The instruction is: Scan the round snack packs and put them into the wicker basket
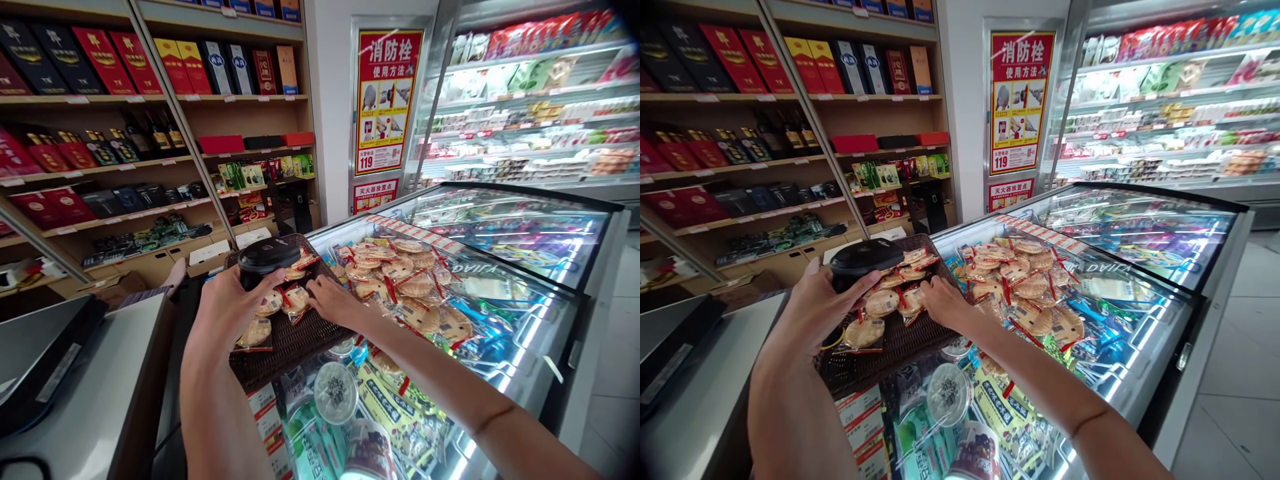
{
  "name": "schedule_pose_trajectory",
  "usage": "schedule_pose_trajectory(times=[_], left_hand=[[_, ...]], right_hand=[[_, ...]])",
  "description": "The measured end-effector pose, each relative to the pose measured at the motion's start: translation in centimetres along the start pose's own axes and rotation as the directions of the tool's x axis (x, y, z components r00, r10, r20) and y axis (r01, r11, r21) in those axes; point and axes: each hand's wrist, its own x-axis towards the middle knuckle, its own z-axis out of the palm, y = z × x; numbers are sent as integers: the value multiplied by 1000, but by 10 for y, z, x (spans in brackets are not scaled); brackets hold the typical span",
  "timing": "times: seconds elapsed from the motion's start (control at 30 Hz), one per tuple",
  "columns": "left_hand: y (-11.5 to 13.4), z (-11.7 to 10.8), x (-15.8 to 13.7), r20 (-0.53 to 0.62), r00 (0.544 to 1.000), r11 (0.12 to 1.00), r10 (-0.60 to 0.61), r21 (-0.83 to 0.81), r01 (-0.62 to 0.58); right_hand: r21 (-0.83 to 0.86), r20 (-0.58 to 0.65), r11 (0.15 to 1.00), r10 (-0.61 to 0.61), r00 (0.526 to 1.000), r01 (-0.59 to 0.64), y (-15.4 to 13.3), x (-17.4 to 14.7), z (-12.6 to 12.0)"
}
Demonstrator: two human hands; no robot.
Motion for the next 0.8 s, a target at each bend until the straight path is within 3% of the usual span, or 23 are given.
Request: schedule_pose_trajectory(times=[0.17,0.3,0.53,0.63,0.8], left_hand=[[-2,2,2,-2,1000,1000,8,-28,-8],[0,-1,0,28,999,1000,-16,6,16],[1,1,1,15,1000,1000,-7,22,7],[2,0,1,17,1000,1000,1,22,-1],[3,0,0,9,1000,999,-12,36,12]], right_hand=[[83,168,997,-23,985,9,4,4,13],[107,202,994,-8,979,-14,10,12,17],[328,79,940,-129,989,96,11,15,18],[418,109,906,-122,987,66,9,14,14],[376,56,923,-112,992,83,8,11,14]])
